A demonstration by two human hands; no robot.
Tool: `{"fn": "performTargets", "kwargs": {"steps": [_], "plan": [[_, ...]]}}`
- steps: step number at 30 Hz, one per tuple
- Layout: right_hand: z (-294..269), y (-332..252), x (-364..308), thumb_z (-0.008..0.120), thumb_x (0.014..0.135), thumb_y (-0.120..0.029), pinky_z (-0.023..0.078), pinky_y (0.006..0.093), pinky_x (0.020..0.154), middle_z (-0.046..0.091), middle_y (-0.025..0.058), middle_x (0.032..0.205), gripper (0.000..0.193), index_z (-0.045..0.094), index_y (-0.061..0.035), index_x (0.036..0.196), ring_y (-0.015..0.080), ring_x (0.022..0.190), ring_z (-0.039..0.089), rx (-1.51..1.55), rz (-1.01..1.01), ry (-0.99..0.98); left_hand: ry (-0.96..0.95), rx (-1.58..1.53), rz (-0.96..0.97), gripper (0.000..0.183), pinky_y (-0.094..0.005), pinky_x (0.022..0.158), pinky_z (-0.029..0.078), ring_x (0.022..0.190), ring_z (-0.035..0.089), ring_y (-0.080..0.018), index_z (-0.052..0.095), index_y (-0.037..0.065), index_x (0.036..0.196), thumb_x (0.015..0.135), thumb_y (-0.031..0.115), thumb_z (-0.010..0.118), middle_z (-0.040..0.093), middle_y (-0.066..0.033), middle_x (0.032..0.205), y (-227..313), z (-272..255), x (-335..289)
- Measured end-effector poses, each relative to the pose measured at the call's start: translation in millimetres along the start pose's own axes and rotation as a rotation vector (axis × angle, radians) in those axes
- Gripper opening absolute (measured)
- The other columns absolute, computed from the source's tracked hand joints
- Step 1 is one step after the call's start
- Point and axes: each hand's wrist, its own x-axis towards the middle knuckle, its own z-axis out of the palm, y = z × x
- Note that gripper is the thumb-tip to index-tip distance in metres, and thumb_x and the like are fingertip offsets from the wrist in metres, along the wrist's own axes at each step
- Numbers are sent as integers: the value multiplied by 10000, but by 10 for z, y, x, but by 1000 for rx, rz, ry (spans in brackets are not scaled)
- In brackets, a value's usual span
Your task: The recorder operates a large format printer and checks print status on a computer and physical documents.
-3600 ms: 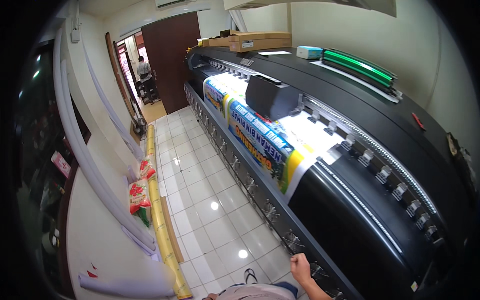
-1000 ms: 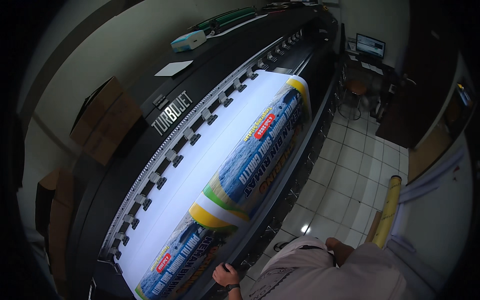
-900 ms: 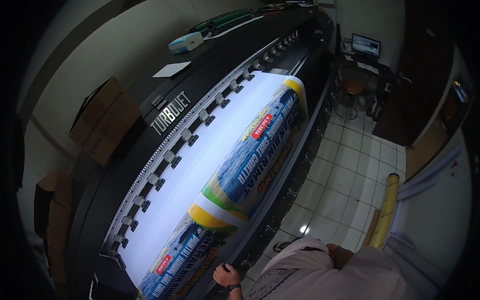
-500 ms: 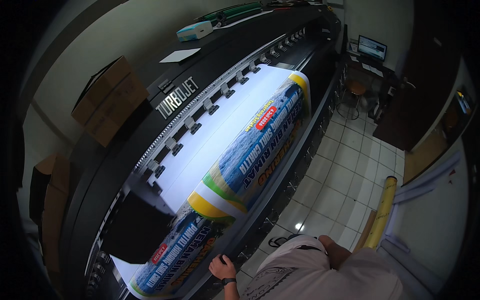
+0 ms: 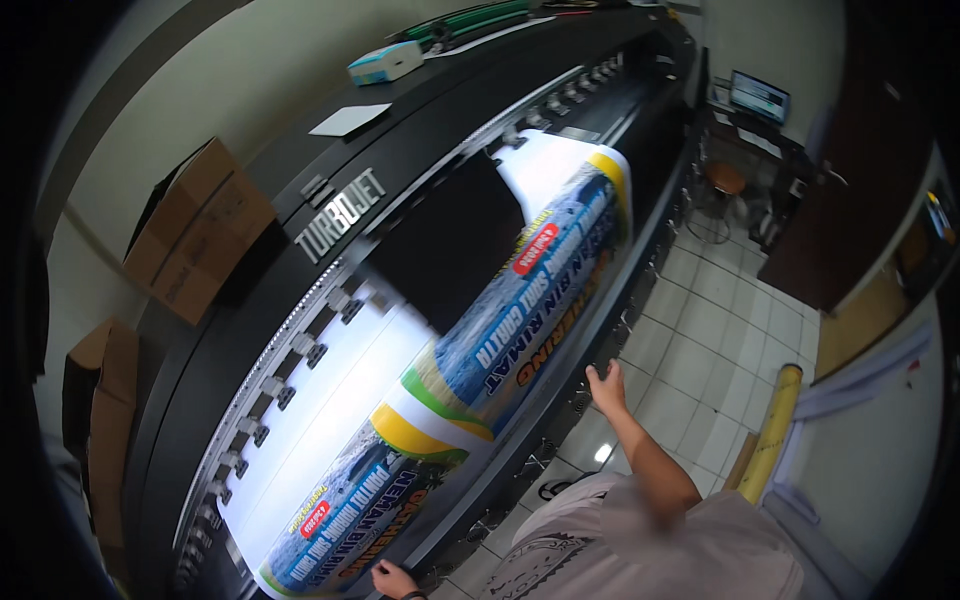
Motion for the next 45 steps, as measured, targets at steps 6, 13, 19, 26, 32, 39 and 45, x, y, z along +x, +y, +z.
{"fn": "performTargets", "kwargs": {"steps": [6,13,19,26,32,39,45], "plan": [[455,-586,228,762,834,-435,220,459,1202,208,296,1559,1072,134,109,1511,420,1458,215,29,-50,166,25,65,-560,286,-527,821,500,929,653,-455,687,25,1020,855,242,600,705,-244,982,-63,100,331],[652,-411,253,758,844,-446,274,545,1178,105,281,1597,1125,18,0,1565,456,1465,171,-199,-103,249,-49,107,-635,280,-491,955,433,1054,597,-409,639,3,1039,868,225,622,682,-215,1050,35,45,404],[656,-402,314,770,825,-443,357,530,1122,249,304,1528,1110,79,48,1541,478,1379,329,-298,-28,247,-60,185,-642,361,-415,1085,361,1114,584,-354,615,-28,1095,868,252,641,651,-206,1133,46,34,447],[683,-550,295,781,813,-438,361,530,1115,282,324,1503,1099,110,43,1538,474,1377,338,-339,-50,285,-241,314,-616,564,-399,1078,353,1137,582,-327,511,-52,1298,860,270,660,632,-206,1168,93,-7,568],[663,-603,235,777,833,-369,335,532,1133,246,330,1518,1073,84,42,1541,486,1394,303,-305,-54,257,-325,362,-592,824,-387,1064,358,1117,604,-300,267,-19,1521,857,270,662,636,-206,1191,180,-55,610],[668,-627,204,768,827,-310,286,549,1150,196,332,1539,1063,68,36,1547,492,1415,247,-237,-103,276,-355,398,-600,869,-405,1076,353,1158,597,-308,222,-7,1538,855,280,675,604,-208,1283,128,30,604],[662,-610,209,763,839,-327,279,545,1154,189,322,1543,1067,53,42,1546,475,1426,236,-176,-94,246,-312,390,-566,892,-399,1070,357,1135,603,-325,184,-33,1544,849,245,670,621,-217,1245,102,73,576]]}}
